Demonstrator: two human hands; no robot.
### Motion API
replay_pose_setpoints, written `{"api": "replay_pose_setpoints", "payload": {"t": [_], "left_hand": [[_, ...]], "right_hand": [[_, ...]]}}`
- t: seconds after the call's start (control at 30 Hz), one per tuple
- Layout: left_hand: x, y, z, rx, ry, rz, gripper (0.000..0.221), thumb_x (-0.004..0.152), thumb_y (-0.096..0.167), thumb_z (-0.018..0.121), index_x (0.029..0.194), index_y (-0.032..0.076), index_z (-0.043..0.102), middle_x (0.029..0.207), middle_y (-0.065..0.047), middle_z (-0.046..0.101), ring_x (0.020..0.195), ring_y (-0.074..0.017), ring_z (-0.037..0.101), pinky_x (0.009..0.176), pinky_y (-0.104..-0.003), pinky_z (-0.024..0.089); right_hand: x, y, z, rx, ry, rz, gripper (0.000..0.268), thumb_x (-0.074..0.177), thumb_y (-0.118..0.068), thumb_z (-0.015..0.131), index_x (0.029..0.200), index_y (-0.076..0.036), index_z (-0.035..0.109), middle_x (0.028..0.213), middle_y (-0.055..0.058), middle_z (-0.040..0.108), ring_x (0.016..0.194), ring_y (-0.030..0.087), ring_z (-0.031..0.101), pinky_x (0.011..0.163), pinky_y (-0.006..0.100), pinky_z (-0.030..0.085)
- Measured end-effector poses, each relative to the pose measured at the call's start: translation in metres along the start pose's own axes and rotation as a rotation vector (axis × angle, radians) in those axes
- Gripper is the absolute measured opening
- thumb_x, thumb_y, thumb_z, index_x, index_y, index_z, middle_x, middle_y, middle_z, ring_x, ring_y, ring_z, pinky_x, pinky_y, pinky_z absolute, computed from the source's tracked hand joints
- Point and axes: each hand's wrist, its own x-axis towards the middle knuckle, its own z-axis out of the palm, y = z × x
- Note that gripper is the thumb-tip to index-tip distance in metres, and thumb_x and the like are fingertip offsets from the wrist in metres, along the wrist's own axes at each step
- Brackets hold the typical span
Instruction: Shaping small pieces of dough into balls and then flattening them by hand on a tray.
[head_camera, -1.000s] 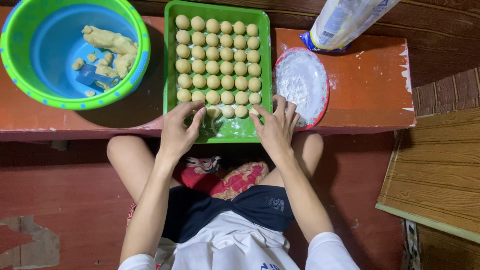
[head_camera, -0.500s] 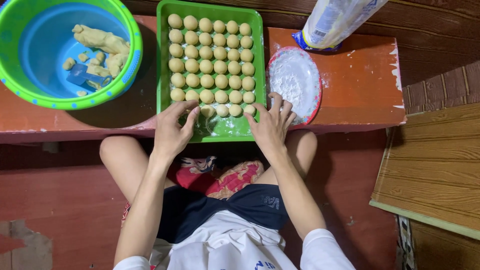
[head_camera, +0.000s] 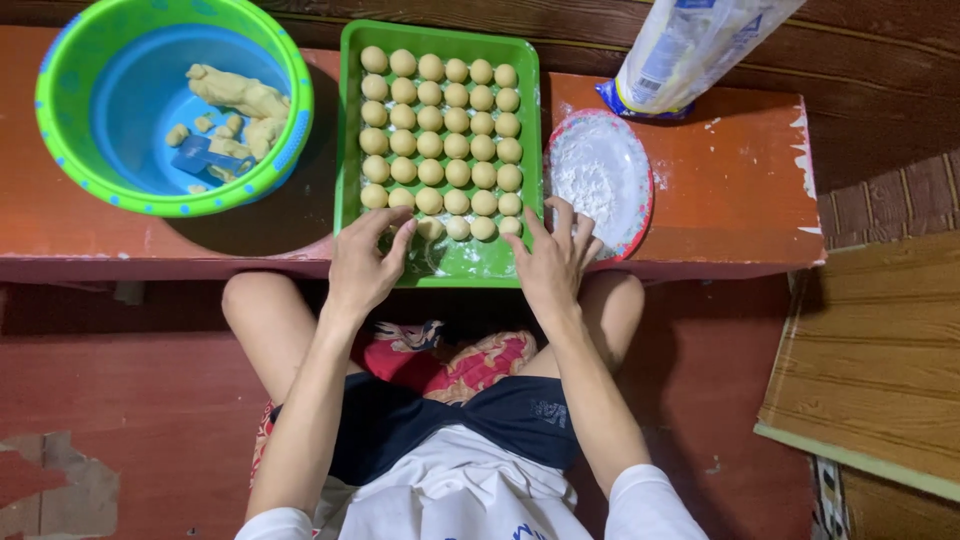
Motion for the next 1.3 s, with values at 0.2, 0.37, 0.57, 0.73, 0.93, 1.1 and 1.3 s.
{"api": "replay_pose_setpoints", "payload": {"t": [0.2,0.37,0.57,0.73,0.93,1.1,1.3], "left_hand": [[-0.001,-0.002,0.002,0.025,-0.001,-0.003,0.016,0.099,0.013,0.071,0.11,0.003,0.076,0.089,-0.014,0.074,0.088,-0.0333,0.074,0.078,-0.042,0.059],[0.002,0.003,0.001,-0.057,0.077,0.055,0.014,0.095,0.009,0.072,0.108,0.006,0.077,0.088,-0.014,0.074,0.088,-0.0359,0.073,0.078,-0.043,0.059],[0.029,-0.009,-0.099,0.158,0.44,0.24,0.01,0.097,0.002,0.076,0.105,0.007,0.078,0.09,-0.011,0.075,0.089,-0.0321,0.074,0.083,-0.039,0.058],[0.061,-0.091,-0.174,0.459,0.346,0.049,0.019,0.105,0.01,0.062,0.117,-0.002,0.07,0.109,-0.016,0.075,0.095,-0.0321,0.071,0.082,-0.043,0.053],[0.094,-0.192,-0.166,0.985,-0.159,-0.394,0.033,0.075,0.003,0.073,0.108,-0.002,0.075,0.093,-0.024,0.074,0.092,-0.0454,0.075,0.073,-0.059,0.06],[0.107,-0.253,-0.133,0.892,-0.586,-0.743,0.102,0.069,0.021,0.079,0.161,0.019,0.034,0.161,-0.03,0.035,0.149,-0.0512,0.028,0.109,-0.066,0.039],[0.119,-0.238,-0.145,0.599,-0.543,-0.678,0.12,0.066,-0.007,0.082,0.163,0.023,0.018,0.16,-0.026,0.034,0.144,-0.0493,0.04,0.117,-0.064,0.039]], "right_hand": [[-0.007,0.007,0.011,-0.001,0.063,-0.059,0.017,0.088,-0.037,0.077,0.101,-0.027,0.081,0.125,0.001,0.053,0.112,0.032,0.043,0.087,0.05,0.037],[-0.006,0.014,0.012,0.078,0.132,-0.068,0.017,0.088,-0.035,0.078,0.102,-0.027,0.081,0.125,-0.001,0.056,0.112,0.031,0.048,0.088,0.048,0.041],[0.017,-0.001,0.012,0.413,0.174,-0.126,0.019,0.092,-0.016,0.077,0.111,-0.017,0.078,0.121,0.005,0.06,0.108,0.031,0.057,0.092,0.042,0.049],[0.07,-0.1,-0.011,0.714,-0.019,-0.38,0.02,0.094,-0.003,0.068,0.113,-0.003,0.075,0.115,0.007,0.065,0.11,0.022,0.063,0.099,0.033,0.049],[0.144,-0.242,0.032,0.645,-0.094,-0.776,0.017,0.096,-0.031,0.07,0.112,-0.029,0.073,0.109,-0.004,0.069,0.108,0.023,0.069,0.092,0.041,0.056],[0.161,-0.288,0.063,0.004,-0.684,-0.643,0.044,0.087,-0.065,0.053,0.098,-0.025,0.066,0.103,0.013,0.077,0.113,0.036,0.069,0.093,0.044,0.033],[0.183,-0.277,0.099,0.183,-0.282,-0.526,0.017,0.089,-0.029,0.066,0.102,-0.027,0.076,0.09,0.0,0.074,0.096,0.029,0.068,0.078,0.05,0.058]]}}
